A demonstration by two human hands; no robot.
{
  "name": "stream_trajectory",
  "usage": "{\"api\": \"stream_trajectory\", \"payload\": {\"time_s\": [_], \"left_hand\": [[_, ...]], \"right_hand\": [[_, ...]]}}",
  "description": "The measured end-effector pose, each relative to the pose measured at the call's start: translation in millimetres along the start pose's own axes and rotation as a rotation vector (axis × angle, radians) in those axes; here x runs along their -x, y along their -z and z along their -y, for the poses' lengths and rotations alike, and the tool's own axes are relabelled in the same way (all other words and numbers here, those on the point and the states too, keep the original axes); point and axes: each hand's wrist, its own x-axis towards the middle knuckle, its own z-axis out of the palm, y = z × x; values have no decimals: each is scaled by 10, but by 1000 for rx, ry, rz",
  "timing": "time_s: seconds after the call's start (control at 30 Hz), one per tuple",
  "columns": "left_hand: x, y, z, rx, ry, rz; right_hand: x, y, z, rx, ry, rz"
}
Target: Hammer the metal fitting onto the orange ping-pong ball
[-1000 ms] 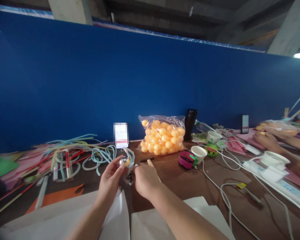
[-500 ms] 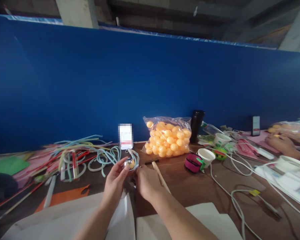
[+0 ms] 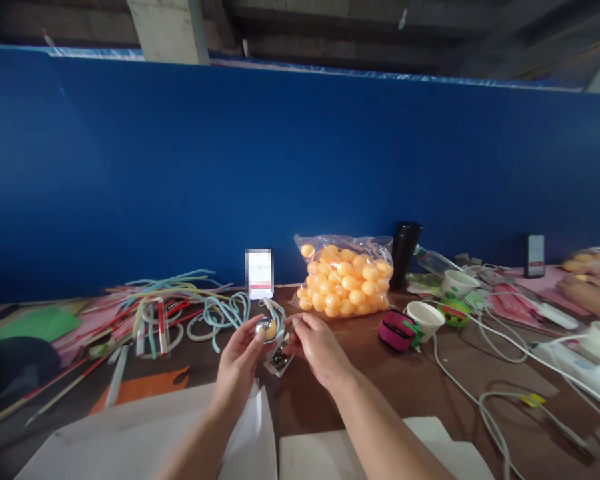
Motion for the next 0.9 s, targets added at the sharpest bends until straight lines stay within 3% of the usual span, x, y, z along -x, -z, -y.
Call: {"api": "stream_trajectory", "payload": {"time_s": [0.2,0.7,0.9], "left_hand": [[28,-24,-7,66,37,89],[24,-33,-58,139,108,55],[-23,-2,-48,220,122,40]], "right_hand": [[29,-131,-10,-225,-88,-23],[51,-194,-41,-252,-81,-38],[99,-161,13,-262,-64,58]]}}
